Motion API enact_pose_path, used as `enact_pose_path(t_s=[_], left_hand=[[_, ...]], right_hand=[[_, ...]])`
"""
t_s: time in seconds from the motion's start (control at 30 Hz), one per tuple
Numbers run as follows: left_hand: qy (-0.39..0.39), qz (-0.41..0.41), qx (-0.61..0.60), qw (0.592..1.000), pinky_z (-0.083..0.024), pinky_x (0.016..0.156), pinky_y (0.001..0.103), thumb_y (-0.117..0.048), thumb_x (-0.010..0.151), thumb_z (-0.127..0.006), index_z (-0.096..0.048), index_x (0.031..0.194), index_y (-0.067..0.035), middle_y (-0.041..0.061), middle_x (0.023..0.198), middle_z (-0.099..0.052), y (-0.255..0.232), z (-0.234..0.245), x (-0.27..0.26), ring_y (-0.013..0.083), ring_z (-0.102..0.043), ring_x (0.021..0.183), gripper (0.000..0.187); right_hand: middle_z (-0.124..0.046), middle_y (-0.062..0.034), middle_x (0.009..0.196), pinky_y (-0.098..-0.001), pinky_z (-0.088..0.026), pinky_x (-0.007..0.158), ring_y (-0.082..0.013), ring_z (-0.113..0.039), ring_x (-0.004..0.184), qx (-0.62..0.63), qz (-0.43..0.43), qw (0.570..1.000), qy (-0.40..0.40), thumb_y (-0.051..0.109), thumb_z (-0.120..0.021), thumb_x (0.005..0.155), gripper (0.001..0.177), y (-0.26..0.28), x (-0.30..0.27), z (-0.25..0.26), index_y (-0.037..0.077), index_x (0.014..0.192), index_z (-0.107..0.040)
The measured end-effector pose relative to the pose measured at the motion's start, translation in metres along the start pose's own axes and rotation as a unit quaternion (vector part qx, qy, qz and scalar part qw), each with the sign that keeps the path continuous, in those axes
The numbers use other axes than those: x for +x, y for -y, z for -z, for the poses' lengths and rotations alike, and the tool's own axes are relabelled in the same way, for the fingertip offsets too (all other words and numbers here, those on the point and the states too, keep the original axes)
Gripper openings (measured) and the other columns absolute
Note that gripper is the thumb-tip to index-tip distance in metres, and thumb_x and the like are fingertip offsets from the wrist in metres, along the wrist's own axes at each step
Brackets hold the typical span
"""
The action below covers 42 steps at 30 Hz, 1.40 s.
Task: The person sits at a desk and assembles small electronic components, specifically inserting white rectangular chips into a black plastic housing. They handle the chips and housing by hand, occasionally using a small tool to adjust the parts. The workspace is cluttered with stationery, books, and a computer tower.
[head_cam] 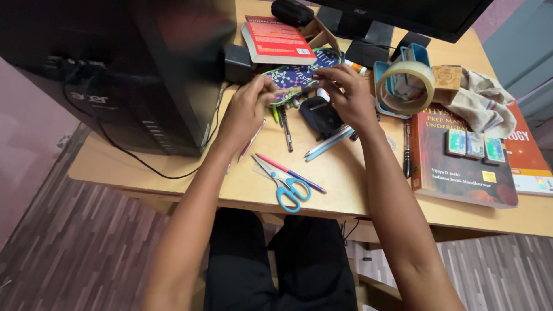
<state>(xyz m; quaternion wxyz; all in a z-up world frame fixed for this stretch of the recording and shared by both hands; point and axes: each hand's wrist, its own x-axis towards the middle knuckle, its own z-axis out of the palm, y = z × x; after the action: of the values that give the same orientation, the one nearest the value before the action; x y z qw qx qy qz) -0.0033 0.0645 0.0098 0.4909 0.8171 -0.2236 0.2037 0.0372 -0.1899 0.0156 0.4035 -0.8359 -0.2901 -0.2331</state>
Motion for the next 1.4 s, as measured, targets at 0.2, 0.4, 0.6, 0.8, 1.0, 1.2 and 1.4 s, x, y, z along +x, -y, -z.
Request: enact_pose_path(t_s=[0.2, 0.4, 0.6, 0.8, 1.0, 1.2, 1.4], left_hand=[[-0.077, -0.112, 0.031, 0.990, -0.050, 0.079, 0.046, 0.011, 0.095, -0.059, -0.066, 0.112, -0.002, 0.017, 0.102, -0.069, 0.015, -0.011, 0.024, 0.0348, -0.069, 0.098, 0.023], [-0.069, -0.101, 0.014, 0.992, -0.054, 0.080, 0.043, 0.016, 0.091, -0.056, -0.066, 0.113, -0.003, 0.015, 0.100, -0.067, 0.027, -0.010, 0.014, 0.0322, -0.070, 0.095, 0.032], [-0.072, -0.122, 0.039, 0.989, -0.051, 0.080, 0.046, 0.014, 0.093, -0.061, -0.067, 0.112, -0.002, 0.015, 0.100, -0.067, 0.025, -0.008, 0.008, 0.0341, -0.068, 0.096, 0.026], [-0.074, -0.122, 0.057, 0.988, -0.052, 0.081, 0.045, 0.017, 0.090, -0.059, -0.069, 0.114, -0.003, 0.014, 0.099, -0.068, 0.021, -0.007, 0.007, 0.0320, -0.069, 0.095, 0.032], [-0.055, -0.085, 0.002, 0.995, -0.059, 0.082, 0.036, 0.021, 0.092, -0.054, -0.067, 0.118, -0.003, 0.013, 0.104, -0.067, 0.018, -0.008, 0.003, 0.0222, -0.075, 0.096, 0.037], [-0.069, -0.129, 0.035, 0.989, -0.056, 0.086, 0.039, 0.017, 0.087, -0.057, -0.068, 0.117, -0.006, 0.010, 0.105, -0.069, 0.011, -0.014, 0.010, 0.0233, -0.073, 0.094, 0.040], [-0.038, -0.149, 0.073, 0.985, -0.048, 0.083, 0.043, 0.012, 0.087, -0.055, -0.070, 0.113, -0.008, 0.006, 0.096, -0.068, 0.007, -0.030, 0.033, 0.0234, -0.069, 0.092, 0.037]], right_hand=[[-0.070, -0.0025, 0.110, -0.0236, -0.057, 0.087, -0.0079, -0.068, 0.101, 0.126, -0.091, 0.986, -0.067, -0.001, -0.068, 0.099, 0.021, -0.009, 0.000, 0.000, 0.001, 0.119, -0.063], [-0.068, -0.0037, 0.113, -0.0237, -0.058, 0.090, -0.0082, -0.069, 0.105, 0.160, -0.041, 0.986, -0.034, -0.004, -0.067, 0.103, 0.017, -0.017, -0.004, -0.003, 0.001, 0.119, -0.068], [-0.070, -0.0030, 0.105, -0.0204, -0.048, 0.068, -0.0031, -0.061, 0.087, 0.183, -0.084, 0.979, -0.019, 0.000, -0.068, 0.104, 0.016, -0.013, -0.005, -0.007, 0.002, 0.120, -0.068], [-0.073, -0.0052, 0.112, -0.0242, -0.058, 0.092, -0.0090, -0.070, 0.106, 0.241, -0.057, 0.969, -0.011, 0.000, -0.066, 0.105, 0.015, -0.012, -0.003, -0.006, 0.000, 0.120, -0.066], [-0.071, -0.0056, 0.111, -0.0270, -0.057, 0.088, -0.0123, -0.069, 0.103, 0.229, -0.094, 0.968, -0.026, -0.002, -0.065, 0.103, 0.015, -0.009, -0.006, -0.005, -0.002, 0.118, -0.066], [-0.066, -0.0027, 0.110, -0.0256, -0.058, 0.092, -0.0109, -0.069, 0.105, 0.234, -0.041, 0.971, -0.035, -0.004, -0.065, 0.103, 0.014, -0.004, -0.004, -0.002, -0.003, 0.116, -0.067], [-0.066, -0.0033, 0.100, -0.0236, -0.054, 0.080, -0.0078, -0.066, 0.089, 0.222, -0.038, 0.971, -0.083, -0.005, -0.069, 0.103, 0.015, -0.016, -0.005, -0.002, -0.003, 0.117, -0.071]])
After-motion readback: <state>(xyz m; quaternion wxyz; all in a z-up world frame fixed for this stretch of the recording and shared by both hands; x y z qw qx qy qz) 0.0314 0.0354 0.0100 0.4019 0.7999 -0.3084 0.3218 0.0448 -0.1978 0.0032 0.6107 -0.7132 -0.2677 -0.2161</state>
